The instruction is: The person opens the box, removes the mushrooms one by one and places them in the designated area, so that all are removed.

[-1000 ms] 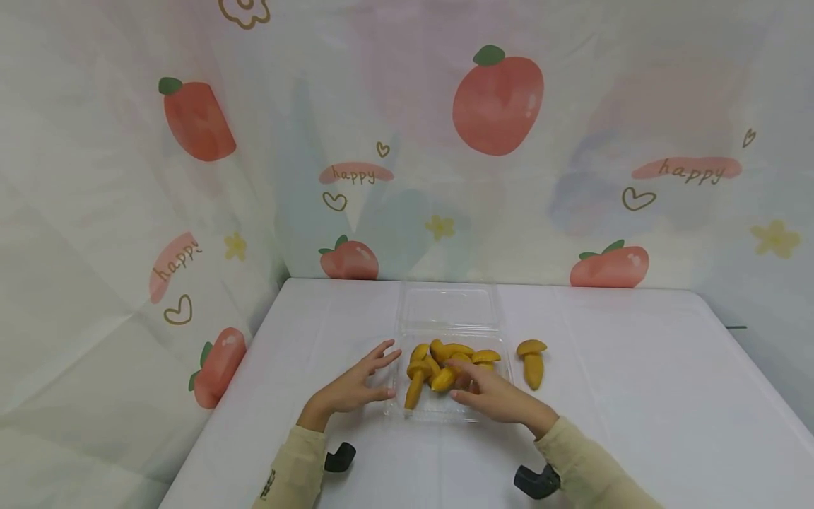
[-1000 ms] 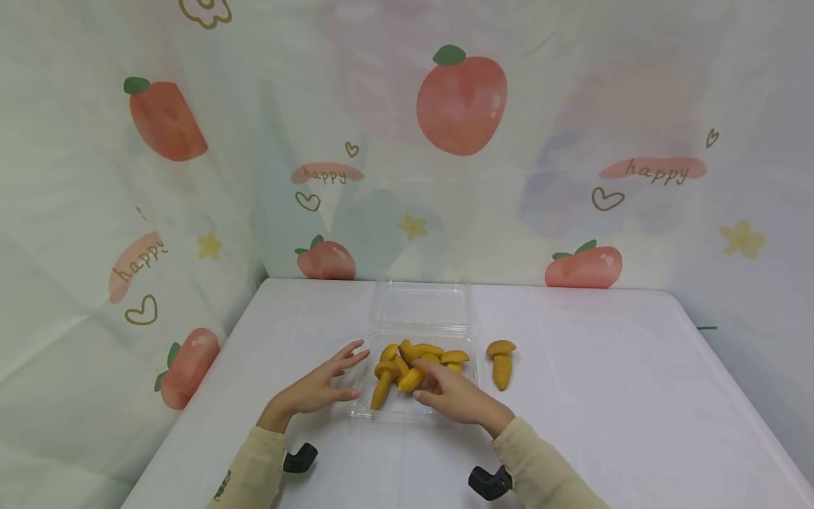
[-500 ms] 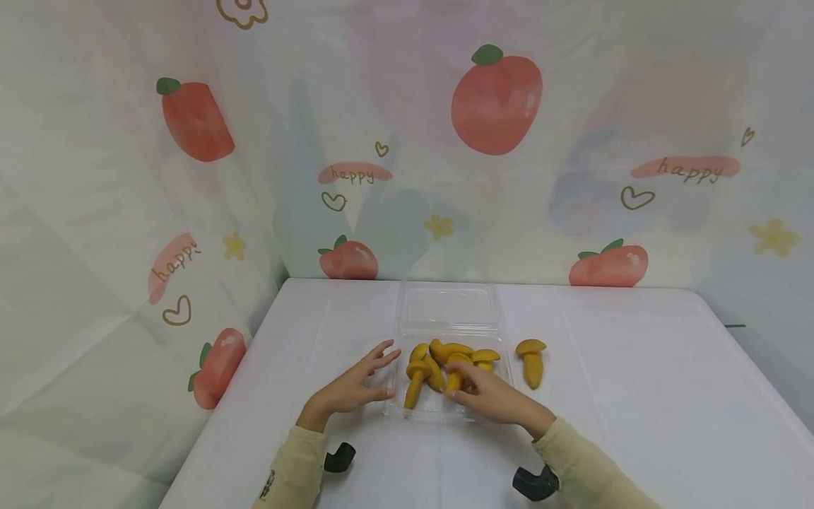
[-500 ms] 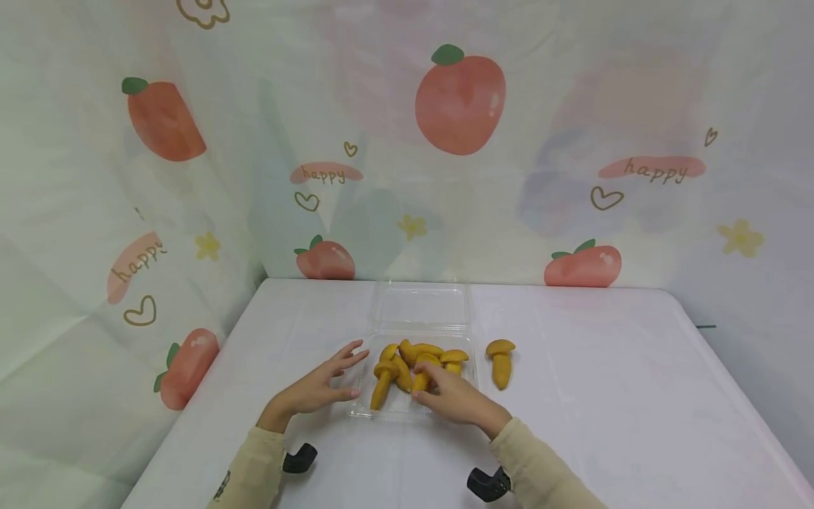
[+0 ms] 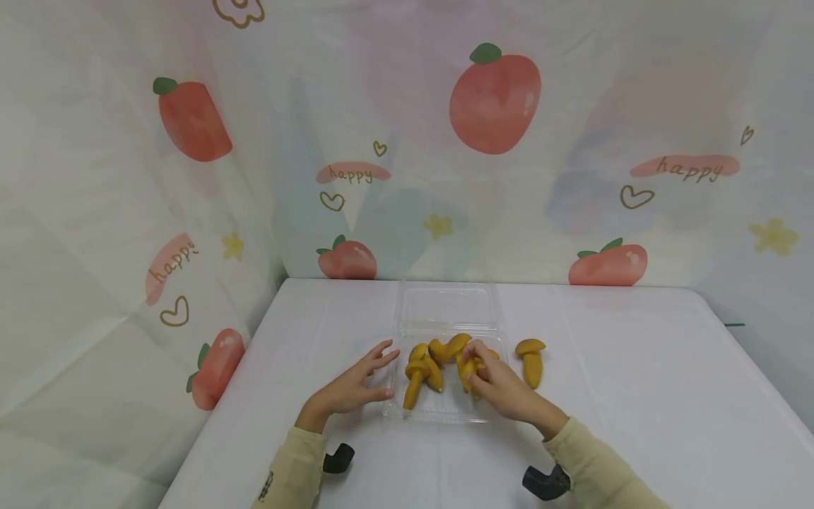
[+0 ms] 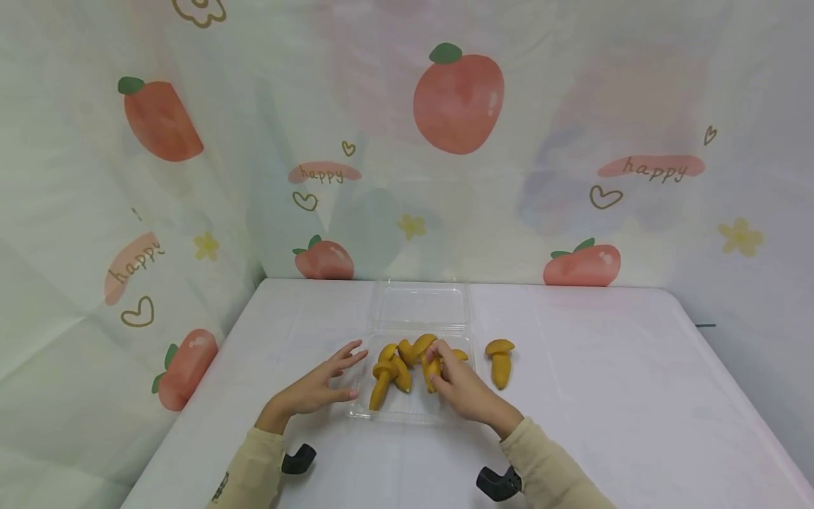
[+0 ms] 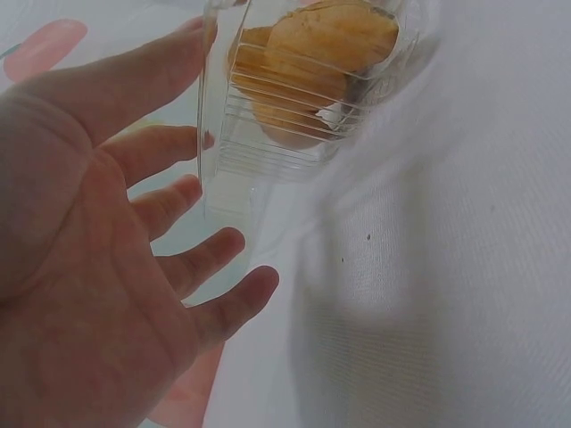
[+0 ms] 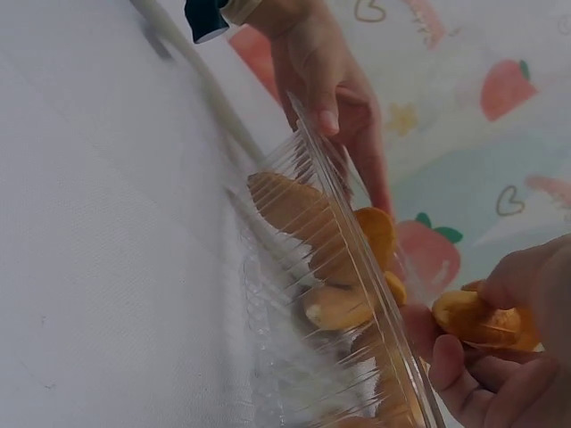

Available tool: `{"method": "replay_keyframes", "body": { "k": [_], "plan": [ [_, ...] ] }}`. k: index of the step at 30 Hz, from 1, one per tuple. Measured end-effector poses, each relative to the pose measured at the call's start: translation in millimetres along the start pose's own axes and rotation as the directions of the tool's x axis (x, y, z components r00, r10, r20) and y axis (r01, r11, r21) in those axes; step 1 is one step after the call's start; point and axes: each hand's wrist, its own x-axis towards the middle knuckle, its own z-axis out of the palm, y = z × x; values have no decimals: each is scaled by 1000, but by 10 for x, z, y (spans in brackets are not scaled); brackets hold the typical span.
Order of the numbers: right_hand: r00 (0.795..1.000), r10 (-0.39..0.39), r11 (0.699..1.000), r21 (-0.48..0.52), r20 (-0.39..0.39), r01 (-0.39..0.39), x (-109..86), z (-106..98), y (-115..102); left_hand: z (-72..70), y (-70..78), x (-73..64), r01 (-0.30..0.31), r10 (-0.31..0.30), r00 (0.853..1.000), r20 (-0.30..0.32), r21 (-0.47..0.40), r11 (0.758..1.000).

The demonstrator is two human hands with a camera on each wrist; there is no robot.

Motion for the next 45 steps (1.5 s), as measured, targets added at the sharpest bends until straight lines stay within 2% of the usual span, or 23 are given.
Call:
{"method": "replay_keyframes", "body": {
  "k": [4, 7, 16, 19, 33, 39, 45],
  "plan": [
    [997, 42, 997, 73, -58, -37, -1, -23, -17, -5, 9, -1, 0, 0, 1000, -1, -1, 1000],
    [997, 31, 994, 104, -70, -24, -1, -42, -26, -6, 14, 1, 4, -4, 1000, -4, -1, 1000],
    [997, -47, 994, 98, -59, 53, -23, -102, 25, 9, 8, 5, 9, -9, 1000, -3, -8, 1000],
    [996, -56, 993, 98, -76, 63, -48, -136, 41, 13, 0, 8, 9, -9, 1000, -2, -6, 1000],
    [982, -79, 997, -33, -171, 74, -208, -326, 81, 17, -2, 4, 9, -9, 1000, -5, -7, 1000],
    [974, -113, 993, -4, -194, 115, -231, -404, 135, 15, 14, 3, 12, -12, 1000, -7, -6, 1000],
    [974, -95, 995, 11, -204, 99, -271, -494, 206, 13, 19, 0, 13, -13, 1000, -4, -11, 1000]
  ]
}}
